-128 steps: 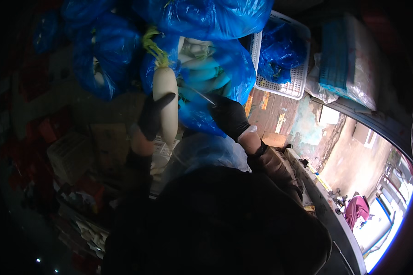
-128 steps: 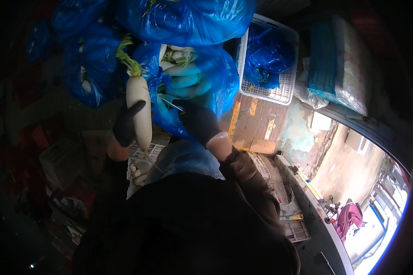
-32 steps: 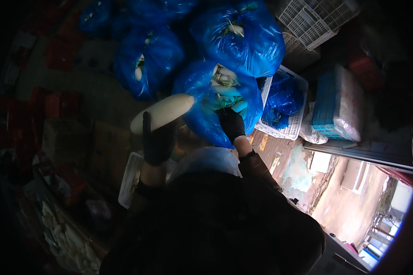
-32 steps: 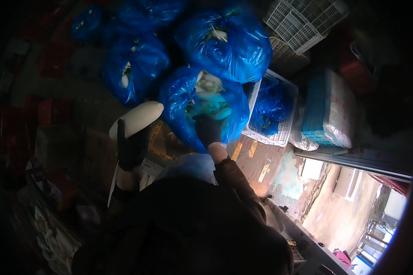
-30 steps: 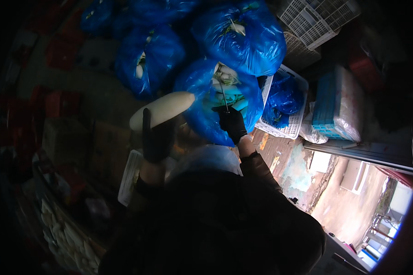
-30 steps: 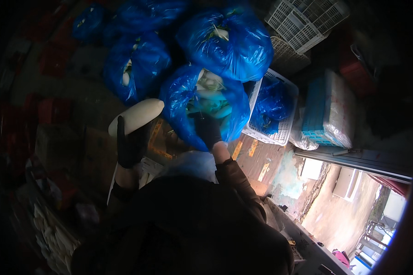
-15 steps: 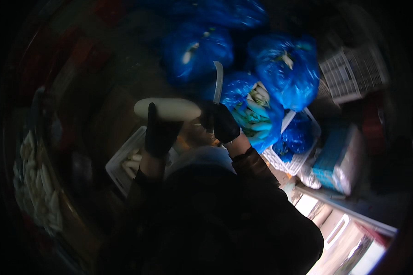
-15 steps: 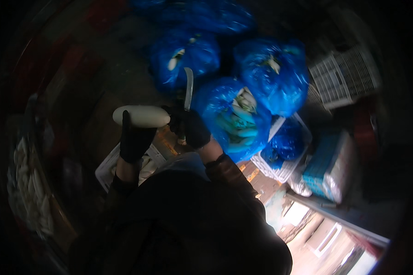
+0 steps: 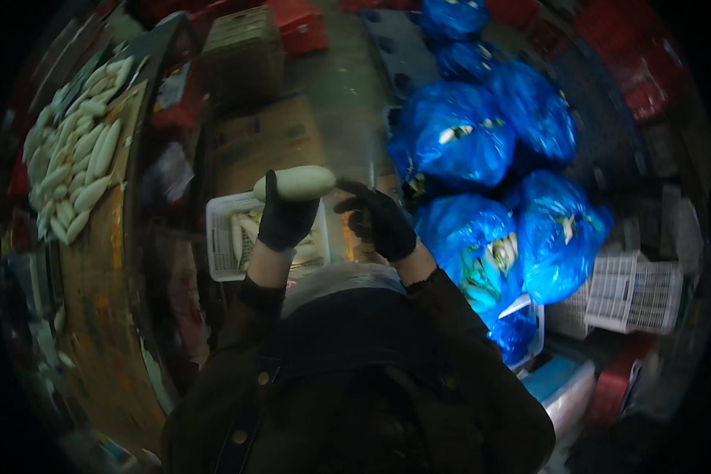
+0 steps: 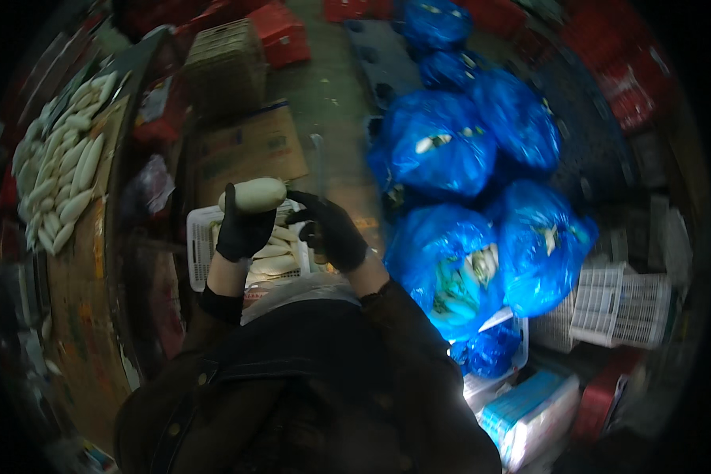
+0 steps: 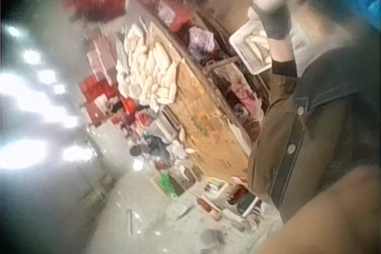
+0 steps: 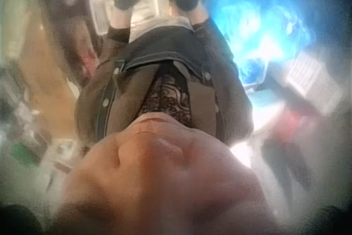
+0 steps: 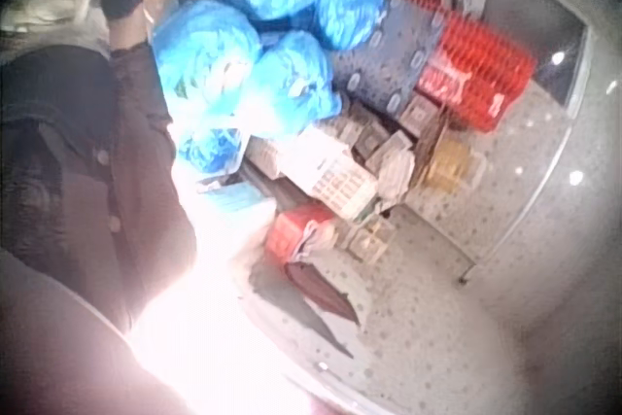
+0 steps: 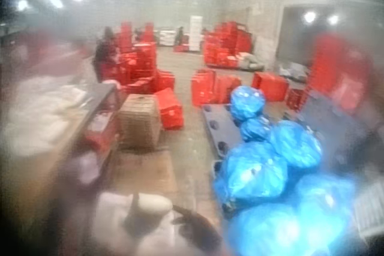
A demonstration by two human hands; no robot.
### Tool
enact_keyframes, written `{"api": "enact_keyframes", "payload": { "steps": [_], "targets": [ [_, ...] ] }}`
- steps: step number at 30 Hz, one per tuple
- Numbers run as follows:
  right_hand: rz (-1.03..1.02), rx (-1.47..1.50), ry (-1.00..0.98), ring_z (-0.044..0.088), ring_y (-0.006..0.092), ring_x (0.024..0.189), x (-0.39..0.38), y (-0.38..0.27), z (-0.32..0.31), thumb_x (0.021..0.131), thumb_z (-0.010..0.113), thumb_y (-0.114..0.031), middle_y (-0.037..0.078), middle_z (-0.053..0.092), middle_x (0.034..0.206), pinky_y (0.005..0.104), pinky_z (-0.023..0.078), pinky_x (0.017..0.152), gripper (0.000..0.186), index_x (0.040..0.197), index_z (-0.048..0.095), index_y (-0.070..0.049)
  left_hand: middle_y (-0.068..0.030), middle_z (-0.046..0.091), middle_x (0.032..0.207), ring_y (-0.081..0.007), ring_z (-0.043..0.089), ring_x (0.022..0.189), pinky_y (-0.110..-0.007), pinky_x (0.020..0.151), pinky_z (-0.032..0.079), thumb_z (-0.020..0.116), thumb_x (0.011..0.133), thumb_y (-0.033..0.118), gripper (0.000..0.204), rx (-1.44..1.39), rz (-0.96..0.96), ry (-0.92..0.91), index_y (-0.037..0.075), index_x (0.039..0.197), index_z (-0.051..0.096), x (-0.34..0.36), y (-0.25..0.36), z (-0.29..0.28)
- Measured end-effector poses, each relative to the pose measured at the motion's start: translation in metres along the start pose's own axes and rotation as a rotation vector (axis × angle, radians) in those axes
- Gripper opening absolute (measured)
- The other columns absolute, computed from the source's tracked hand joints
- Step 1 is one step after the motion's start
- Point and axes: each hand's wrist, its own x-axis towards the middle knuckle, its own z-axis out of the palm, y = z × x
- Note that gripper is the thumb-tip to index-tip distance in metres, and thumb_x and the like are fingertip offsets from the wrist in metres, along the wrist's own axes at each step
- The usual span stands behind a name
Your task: The person repeatedly takes white radishes from blue plastic bags, uses a knife to peel the skin, and places the peeled radishes into a white basket or on a cardboard surface. The process continues with multiple radishes throughout the clip.
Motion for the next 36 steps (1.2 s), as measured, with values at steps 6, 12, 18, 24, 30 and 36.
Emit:
{"api": "enact_keyframes", "payload": {
  "steps": [6,12,18,24,30,36],
  "targets": [
    [0.382,0.293,0.091,0.051,0.0055,0.065,-0.008,0.029,0.004,0.099,0.046,-0.04,0.004,0.061,0.095,0.0187,0.041,0.055,0.044,0.132,0.059,-0.014,-0.0208,0.056,0.12,-0.0375,0.057,0.111,-0.053,0.102,0.045,0.063,0.085,0.059,0.073,-0.152,0.371,0.301,0.006,0.131,0.045,-0.033,0.097,-0.121],
    [0.67,0.653,0.337,0.05,0.0081,0.06,-0.02,0.066,0.002,0.088,0.065,-0.031,0.0,0.06,0.081,0.0221,0.04,0.051,0.036,0.119,0.069,-0.013,-0.0131,0.061,0.116,-0.0336,0.06,0.108,-0.056,0.1,0.045,0.069,0.088,0.043,0.053,-0.109,0.518,0.23,0.01,0.125,0.052,-0.109,0.159,-0.149],
    [0.704,0.607,0.293,0.05,0.0089,0.059,-0.01,0.071,0.021,0.088,0.065,-0.03,-0.001,0.059,0.079,0.0214,0.041,0.052,0.034,0.118,0.069,-0.012,-0.0132,0.059,0.119,-0.0318,0.057,0.114,-0.05,0.102,0.046,0.063,0.093,0.015,0.036,-0.083,0.637,0.196,0.006,0.126,0.051,-0.114,0.152,-0.129],
    [0.704,0.574,0.303,0.052,0.0072,0.06,-0.01,0.074,0.028,0.092,0.06,-0.031,-0.001,0.061,0.08,0.0195,0.04,0.049,0.034,0.12,0.067,-0.012,-0.0089,0.056,0.119,-0.0236,0.057,0.109,-0.038,0.096,0.048,0.065,0.084,-0.004,0.053,0.323,0.878,0.403,0.005,0.132,0.045,-0.114,0.139,-0.107],
    [0.709,0.61,0.349,0.052,0.0079,0.06,-0.015,0.085,0.025,0.092,0.06,-0.028,0.0,0.062,0.082,0.0198,0.038,0.047,0.033,0.118,0.068,-0.011,-0.0082,0.058,0.118,-0.0262,0.059,0.109,-0.042,0.092,0.052,0.065,0.086,0.002,0.049,0.166,0.891,0.447,0.009,0.131,0.047,-0.124,0.154,-0.148],
    [0.72,0.605,0.364,0.05,0.0082,0.059,-0.024,0.091,0.017,0.093,0.058,-0.028,-0.001,0.059,0.079,0.0204,0.039,0.048,0.033,0.119,0.068,-0.011,-0.0127,0.057,0.126,-0.034,0.053,0.118,-0.052,0.1,0.045,0.066,0.088,0.027,0.051,0.101,0.823,0.728,0.012,0.134,0.049,-0.173,0.217,-0.268]
  ]
}}
